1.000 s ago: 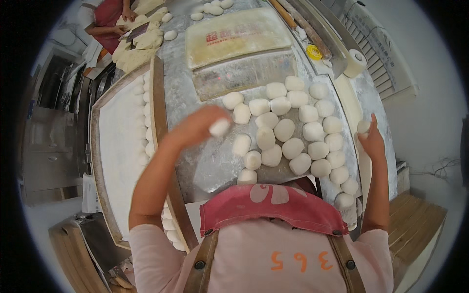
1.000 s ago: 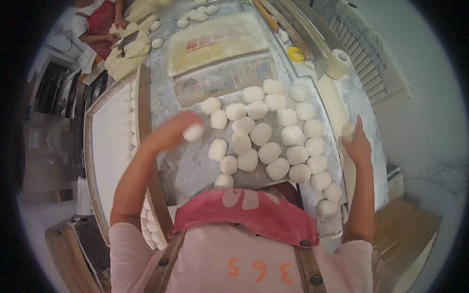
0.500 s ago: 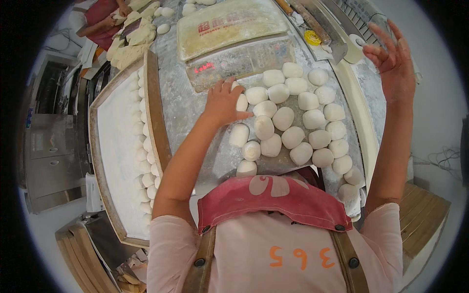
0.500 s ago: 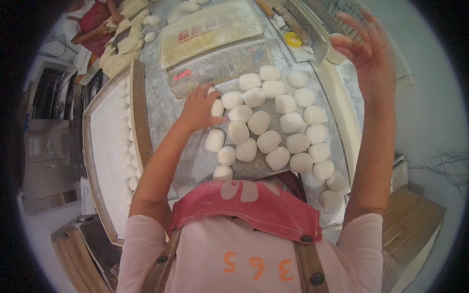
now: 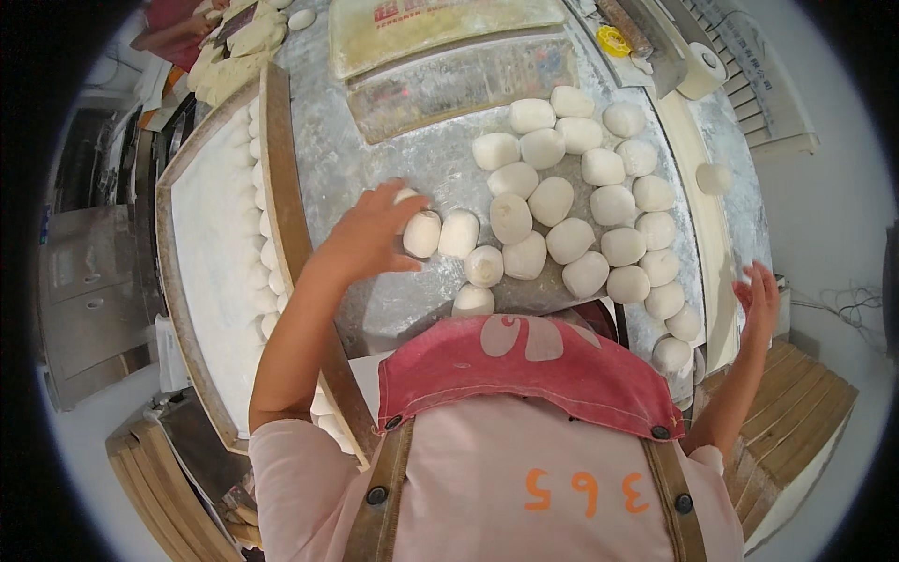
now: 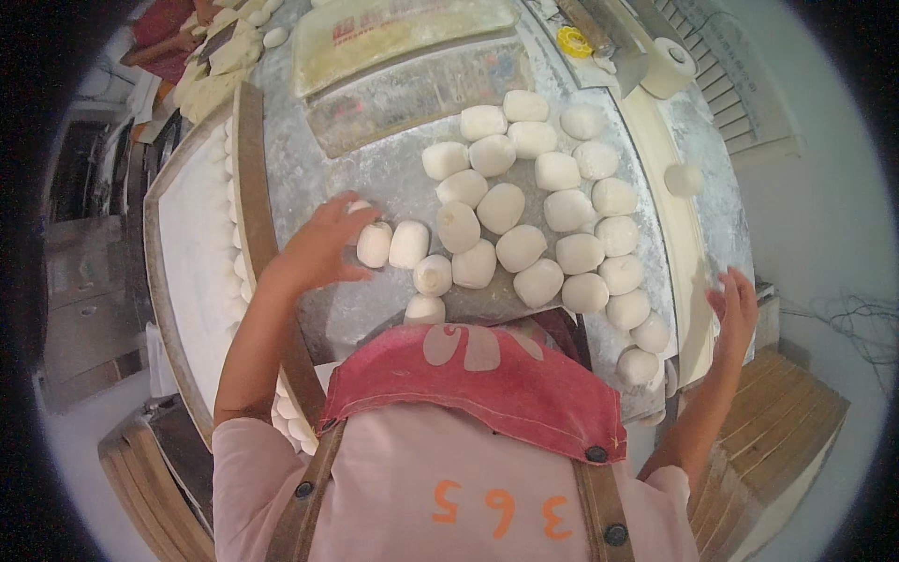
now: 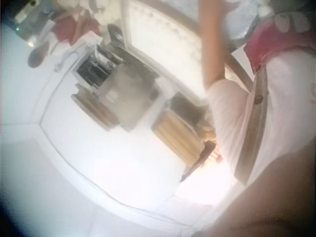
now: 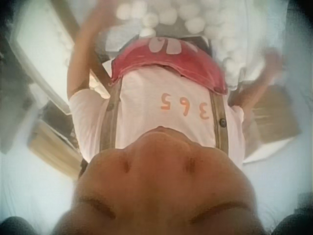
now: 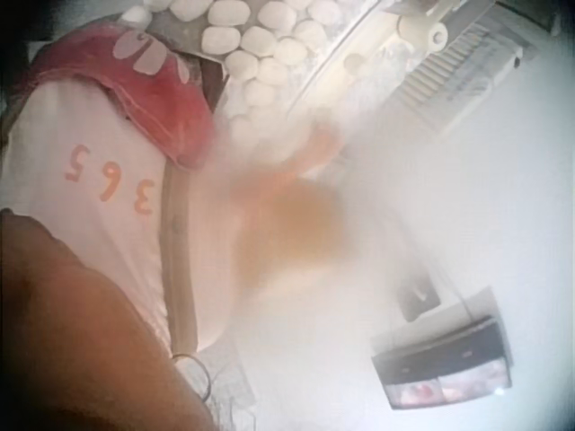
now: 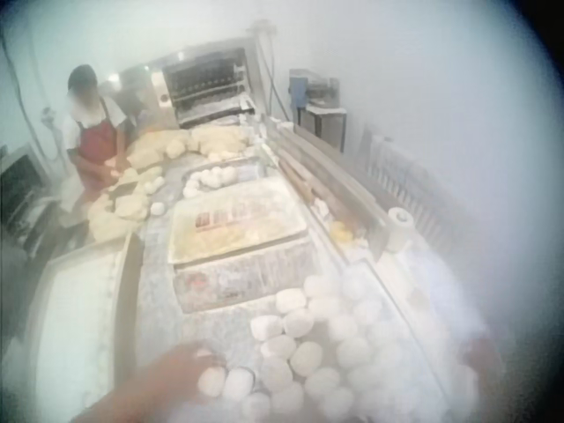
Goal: The person rolls small pieces of dough into balls and places them on a floured tray. Another person is visible in the background working with larger dough pieces.
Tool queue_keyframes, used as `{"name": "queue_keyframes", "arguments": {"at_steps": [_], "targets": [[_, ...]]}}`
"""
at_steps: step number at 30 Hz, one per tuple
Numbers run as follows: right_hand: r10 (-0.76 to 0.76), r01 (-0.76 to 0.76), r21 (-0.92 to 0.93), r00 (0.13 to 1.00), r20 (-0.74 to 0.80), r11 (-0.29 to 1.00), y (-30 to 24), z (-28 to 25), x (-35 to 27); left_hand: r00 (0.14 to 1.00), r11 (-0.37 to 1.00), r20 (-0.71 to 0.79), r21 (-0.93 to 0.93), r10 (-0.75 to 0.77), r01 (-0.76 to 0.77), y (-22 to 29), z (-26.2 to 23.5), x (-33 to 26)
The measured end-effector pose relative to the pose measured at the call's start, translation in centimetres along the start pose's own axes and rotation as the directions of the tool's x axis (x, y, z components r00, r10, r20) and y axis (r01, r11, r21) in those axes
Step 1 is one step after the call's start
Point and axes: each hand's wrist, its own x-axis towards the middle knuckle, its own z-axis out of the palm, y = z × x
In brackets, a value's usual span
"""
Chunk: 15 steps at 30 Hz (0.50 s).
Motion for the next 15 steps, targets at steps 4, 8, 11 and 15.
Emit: {"name": "queue_keyframes", "arguments": {"at_steps": [4, 8, 11, 15], "targets": [[0.157, -0.155, -0.11, 0.987, 0.014, 0.982, 2.7, -2.2, -2.1, 0.991, 0.999, -0.128, 0.015, 0.049, -0.047, -1.7, -0.7, -0.8], [0.201, -0.194, -0.102, 0.978, 0.061, 0.976, 2.9, -1.5, -2.8, 0.969, 0.97, -0.081, 0.094, 0.233, -0.225, -0.8, 1.4, -0.3], [0.087, -0.063, -0.251, 0.993, 0.084, 0.966, 3.1, -1.5, -2.0, 0.958, 0.955, -0.067, 0.124, 0.28, -0.27, -1.0, 2.6, 1.1], [-0.057, 0.071, -0.584, 0.997, 0.043, 0.808, 0.7, 0.6, -2.2, 0.956, 0.955, -0.003, -0.047, 0.293, -0.292, -2.3, -1.3, 2.7]]}}
